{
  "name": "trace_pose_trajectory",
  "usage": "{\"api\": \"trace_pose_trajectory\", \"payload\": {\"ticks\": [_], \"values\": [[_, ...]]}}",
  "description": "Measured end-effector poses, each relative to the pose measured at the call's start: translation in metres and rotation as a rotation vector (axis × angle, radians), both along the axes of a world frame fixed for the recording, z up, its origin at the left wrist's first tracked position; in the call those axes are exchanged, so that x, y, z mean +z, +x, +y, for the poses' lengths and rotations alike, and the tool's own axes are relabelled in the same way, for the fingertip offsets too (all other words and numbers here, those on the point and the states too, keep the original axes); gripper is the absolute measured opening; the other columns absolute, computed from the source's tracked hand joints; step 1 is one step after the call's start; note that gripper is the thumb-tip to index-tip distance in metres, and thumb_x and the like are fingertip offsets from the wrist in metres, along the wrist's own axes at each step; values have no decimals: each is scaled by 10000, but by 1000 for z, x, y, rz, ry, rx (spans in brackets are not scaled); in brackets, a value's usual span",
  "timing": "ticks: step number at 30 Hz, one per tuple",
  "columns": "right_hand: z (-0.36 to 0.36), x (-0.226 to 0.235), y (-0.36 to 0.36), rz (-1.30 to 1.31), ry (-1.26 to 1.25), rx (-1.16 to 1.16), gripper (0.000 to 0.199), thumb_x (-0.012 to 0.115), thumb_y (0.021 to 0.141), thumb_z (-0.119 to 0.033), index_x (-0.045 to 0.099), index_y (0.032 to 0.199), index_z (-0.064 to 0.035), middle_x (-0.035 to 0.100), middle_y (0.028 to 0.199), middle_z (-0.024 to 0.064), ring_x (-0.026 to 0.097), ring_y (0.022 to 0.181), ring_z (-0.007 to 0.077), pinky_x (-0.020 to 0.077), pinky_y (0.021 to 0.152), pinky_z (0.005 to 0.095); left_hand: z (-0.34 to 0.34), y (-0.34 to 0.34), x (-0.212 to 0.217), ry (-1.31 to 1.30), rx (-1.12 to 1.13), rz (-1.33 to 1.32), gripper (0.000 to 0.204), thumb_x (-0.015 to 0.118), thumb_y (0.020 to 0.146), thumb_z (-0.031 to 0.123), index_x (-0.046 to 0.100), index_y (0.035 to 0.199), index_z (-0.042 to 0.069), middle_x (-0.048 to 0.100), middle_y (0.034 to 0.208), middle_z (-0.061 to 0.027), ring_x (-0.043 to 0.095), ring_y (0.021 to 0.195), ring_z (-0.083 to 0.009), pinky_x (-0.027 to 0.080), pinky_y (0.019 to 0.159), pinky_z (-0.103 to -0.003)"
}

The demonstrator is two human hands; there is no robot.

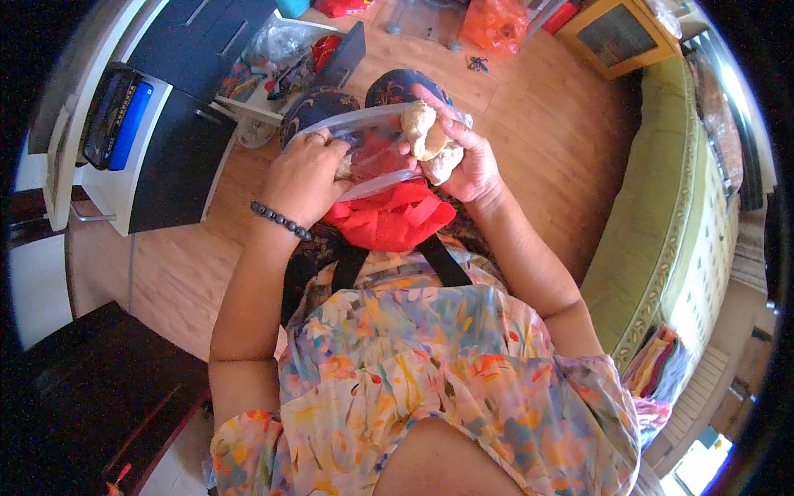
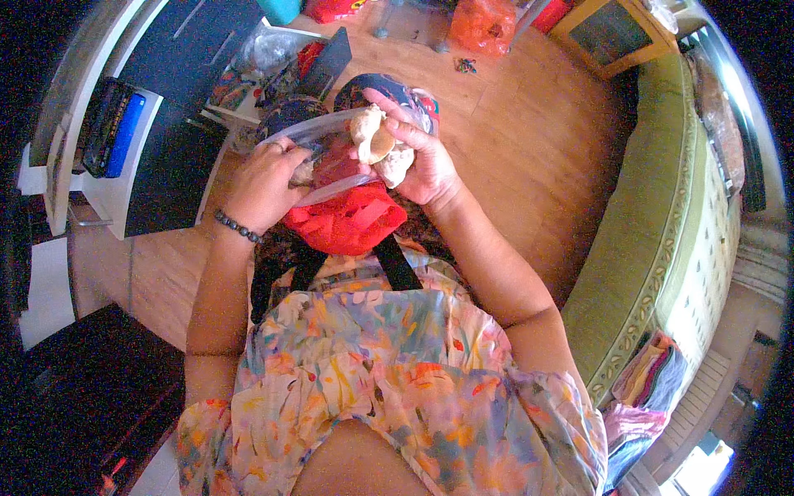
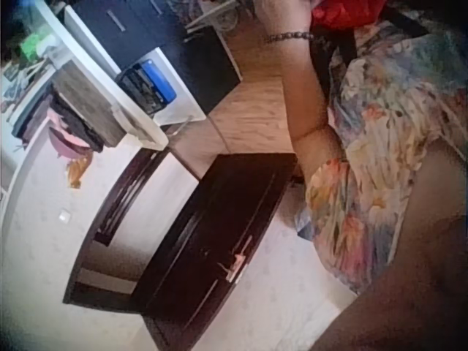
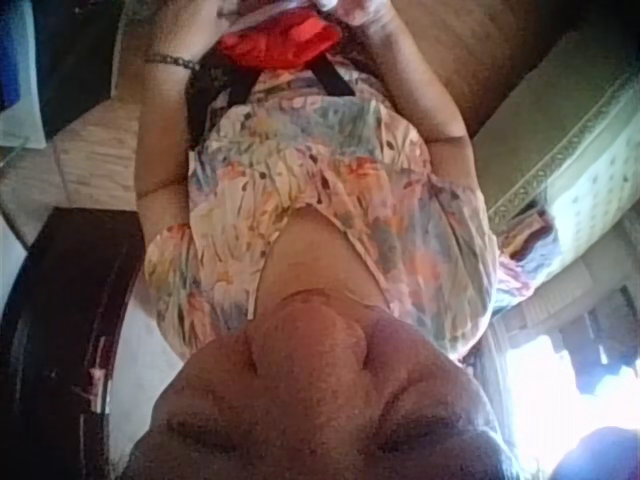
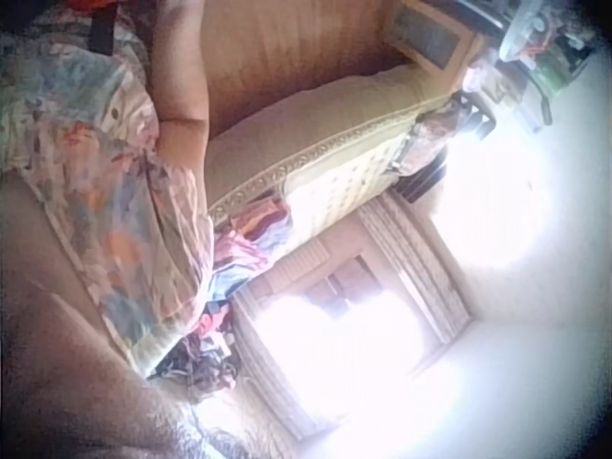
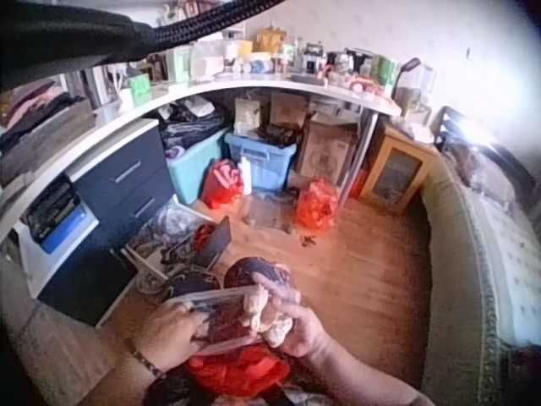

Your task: The person sits on a low stool and rummages through a drawer, pulling out various items including plastic bags and a red cloth pouch. They open the pouch to reveal small cards and a plastic bag containing dried food items, which they inspect and break apart. The person then retrieves a small packet of incense sticks from the drawer and handles them.

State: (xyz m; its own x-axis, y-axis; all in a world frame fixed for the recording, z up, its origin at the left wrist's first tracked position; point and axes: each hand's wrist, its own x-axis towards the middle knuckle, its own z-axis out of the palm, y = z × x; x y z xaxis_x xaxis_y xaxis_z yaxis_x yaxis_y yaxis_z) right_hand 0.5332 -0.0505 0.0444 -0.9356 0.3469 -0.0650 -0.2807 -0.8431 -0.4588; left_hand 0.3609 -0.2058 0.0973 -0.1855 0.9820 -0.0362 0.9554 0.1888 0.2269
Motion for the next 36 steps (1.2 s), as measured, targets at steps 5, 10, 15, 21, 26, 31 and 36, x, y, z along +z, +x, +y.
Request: {"api": "trace_pose_trajectory", "payload": {"ticks": [5,10,15,21,26,31,36], "values": [[-6,2,0,5,8,21,657,646,805,-206,351,1386,-122,579,1130,165,613,927,336,516,797,456,-9,-4,2,-59,46,-56,411,720,698,159,580,1067,47,575,1034,-174,574,954,-354,482,821,-416],[-9,9,0,-62,7,9,730,654,774,-230,311,1411,-132,505,1226,208,607,883,318,483,871,457,-11,-9,-8,191,209,-334,365,689,762,137,573,1093,37,603,1064,-150,608,966,-272,492,826,-351],[-8,6,0,-28,-34,34,646,648,796,-178,362,1371,-107,546,1186,118,551,1067,296,484,879,508,-10,-14,-15,522,273,-1258,397,572,858,41,490,1240,-29,592,1157,-144,583,1058,-190,475,902,-303],[-9,8,0,-20,-27,29,636,645,799,-194,372,1365,-95,555,1170,119,564,1048,286,489,875,503,-5,-18,-11,421,149,-2261,505,419,932,217,309,1379,7,374,1394,-222,532,1139,-259,478,897,-350],[-9,10,1,-24,-18,33,625,644,803,-207,384,1360,-92,558,1168,121,568,1044,284,491,872,500,0,-13,-12,410,139,-2177,495,417,932,210,322,1367,-6,390,1380,-226,530,1142,-249,449,937,-341],[-8,14,2,-27,-16,26,633,648,803,-216,380,1364,-92,560,1168,127,569,1041,287,495,865,497,2,-12,-6,447,133,-2045,474,415,925,189,353,1346,-21,406,1363,-231,503,1179,-282,414,992,-360],[-9,17,0,-22,-15,18,638,647,803,-214,377,1368,-90,561,1166,145,570,1040,298,501,858,492,2,-10,-5,473,134,-2056,470,416,904,149,366,1336,-29,405,1361,-234,465,1217,-334,386,1029,-386]]}}
